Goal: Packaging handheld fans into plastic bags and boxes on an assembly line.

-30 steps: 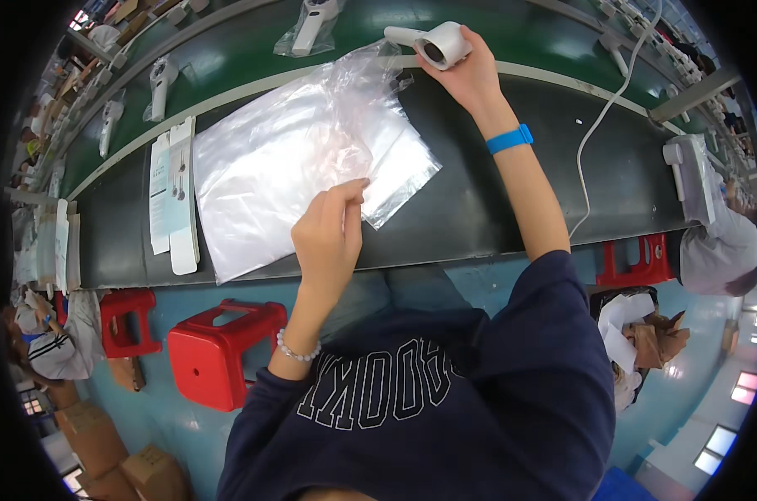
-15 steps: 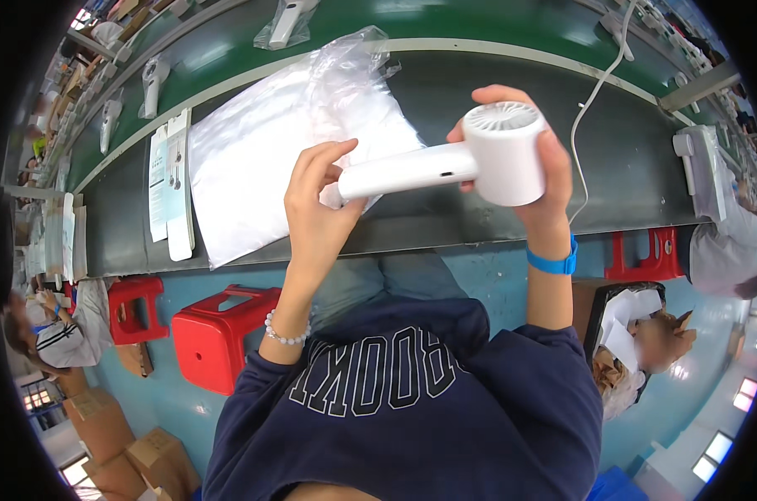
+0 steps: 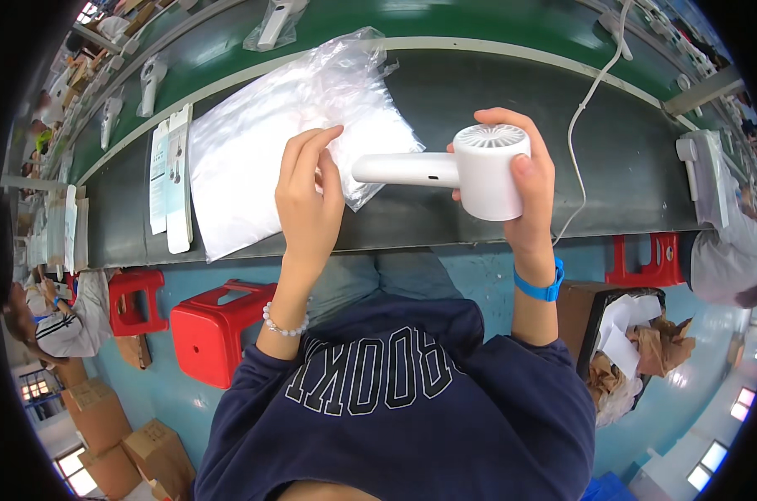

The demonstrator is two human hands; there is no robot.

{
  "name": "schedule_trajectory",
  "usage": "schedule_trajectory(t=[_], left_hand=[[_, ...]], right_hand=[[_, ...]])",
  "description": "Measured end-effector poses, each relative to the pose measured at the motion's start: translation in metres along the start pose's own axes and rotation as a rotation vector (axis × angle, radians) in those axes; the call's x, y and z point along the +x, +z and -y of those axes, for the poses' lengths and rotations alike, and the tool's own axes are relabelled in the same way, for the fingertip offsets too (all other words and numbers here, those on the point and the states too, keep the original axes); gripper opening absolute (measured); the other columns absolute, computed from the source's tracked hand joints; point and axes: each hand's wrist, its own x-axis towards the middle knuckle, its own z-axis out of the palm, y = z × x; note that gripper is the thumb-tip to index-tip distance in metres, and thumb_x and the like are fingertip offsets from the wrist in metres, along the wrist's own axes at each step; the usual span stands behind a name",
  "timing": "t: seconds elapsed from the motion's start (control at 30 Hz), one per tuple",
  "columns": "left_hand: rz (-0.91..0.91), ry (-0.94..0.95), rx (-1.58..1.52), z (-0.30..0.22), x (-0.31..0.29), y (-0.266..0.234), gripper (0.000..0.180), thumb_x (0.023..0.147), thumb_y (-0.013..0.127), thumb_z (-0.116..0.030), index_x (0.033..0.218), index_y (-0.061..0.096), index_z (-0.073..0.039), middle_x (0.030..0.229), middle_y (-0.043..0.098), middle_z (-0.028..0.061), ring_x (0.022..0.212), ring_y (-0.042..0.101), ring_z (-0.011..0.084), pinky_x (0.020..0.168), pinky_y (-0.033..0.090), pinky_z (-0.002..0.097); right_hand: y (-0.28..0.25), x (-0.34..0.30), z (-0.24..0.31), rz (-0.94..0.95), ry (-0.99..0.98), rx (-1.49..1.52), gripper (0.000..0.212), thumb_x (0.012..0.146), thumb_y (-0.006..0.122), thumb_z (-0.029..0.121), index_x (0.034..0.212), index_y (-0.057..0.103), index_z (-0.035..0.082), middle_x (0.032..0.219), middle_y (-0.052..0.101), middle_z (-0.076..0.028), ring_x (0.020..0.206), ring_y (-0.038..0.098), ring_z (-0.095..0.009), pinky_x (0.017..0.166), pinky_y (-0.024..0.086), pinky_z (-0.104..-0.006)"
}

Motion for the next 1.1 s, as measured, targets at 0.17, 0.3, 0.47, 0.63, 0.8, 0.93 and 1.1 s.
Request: schedule_trajectory(t=[0.17,0.3,0.47,0.63,0.8,0.93,1.1], left_hand=[[0.119,-0.050,-0.234,-0.009,-0.004,0.004,0.046,0.074,0.054,0.014,0.117,0.056,-0.002,0.110,0.054,0.0142,0.092,0.057,0.0293,0.073,0.050,0.0332],[0.147,-0.013,-0.265,-0.012,-0.008,0.008,0.053,0.072,0.055,0.016,0.121,0.057,-0.004,0.116,0.052,0.0141,0.106,0.053,0.0281,0.073,0.053,0.0305],[0.163,-0.062,-0.329,-0.024,-0.010,0.001,0.057,0.071,0.057,0.016,0.123,0.058,-0.006,0.121,0.048,0.0143,0.108,0.054,0.0253,0.072,0.058,0.0273],[0.176,-0.066,-0.395,-0.032,-0.015,-0.005,0.058,0.071,0.056,0.015,0.124,0.055,-0.006,0.123,0.048,0.0125,0.109,0.053,0.0244,0.073,0.059,0.0276],[0.311,0.065,-0.548,-0.057,-0.028,-0.003,0.059,0.069,0.053,0.015,0.125,0.051,-0.003,0.124,0.048,0.0110,0.116,0.049,0.0249,0.074,0.057,0.0274],[0.378,0.040,-0.774,-0.070,-0.037,-0.015,0.062,0.069,0.053,0.013,0.128,0.050,-0.004,0.127,0.045,0.0121,0.117,0.047,0.0257,0.074,0.057,0.0262],[0.372,0.010,-0.946,-0.072,-0.043,-0.031,0.062,0.068,0.058,0.009,0.128,0.050,-0.006,0.126,0.045,0.0112,0.114,0.051,0.0237,0.071,0.058,0.0274]], right_hand=[[0.001,0.000,-0.002,0.011,-0.013,0.235,0.061,0.086,0.049,0.047,0.123,0.046,-0.001,0.098,0.062,-0.024,0.084,0.066,-0.028,0.061,0.058,-0.0336],[0.008,-0.003,-0.006,-0.066,0.020,0.117,0.058,0.087,0.045,0.047,0.124,0.046,0.001,0.100,0.061,-0.023,0.086,0.065,-0.027,0.062,0.058,-0.0328],[0.019,-0.013,-0.005,-0.107,0.029,0.065,0.056,0.089,0.043,0.048,0.125,0.046,0.006,0.101,0.061,-0.021,0.086,0.064,-0.026,0.062,0.057,-0.0316],[0.017,-0.028,-0.001,-0.164,0.026,0.079,0.052,0.094,0.040,0.046,0.126,0.045,0.006,0.106,0.060,-0.020,0.086,0.063,-0.028,0.069,0.055,-0.0344],[0.004,-0.051,-0.011,-0.101,0.039,0.342,0.054,0.097,0.040,0.038,0.135,0.039,0.000,0.118,0.056,-0.020,0.090,0.062,-0.035,0.083,0.049,-0.0445],[-0.002,-0.067,-0.008,0.116,0.014,0.327,0.055,0.095,0.044,0.029,0.137,0.034,-0.004,0.134,0.044,-0.020,0.114,0.052,-0.036,0.095,0.045,-0.0487],[0.007,-0.082,0.013,0.176,-0.043,-0.080,0.064,0.092,0.050,0.020,0.145,0.022,-0.003,0.147,0.030,-0.017,0.131,0.039,-0.032,0.103,0.041,-0.0510]])
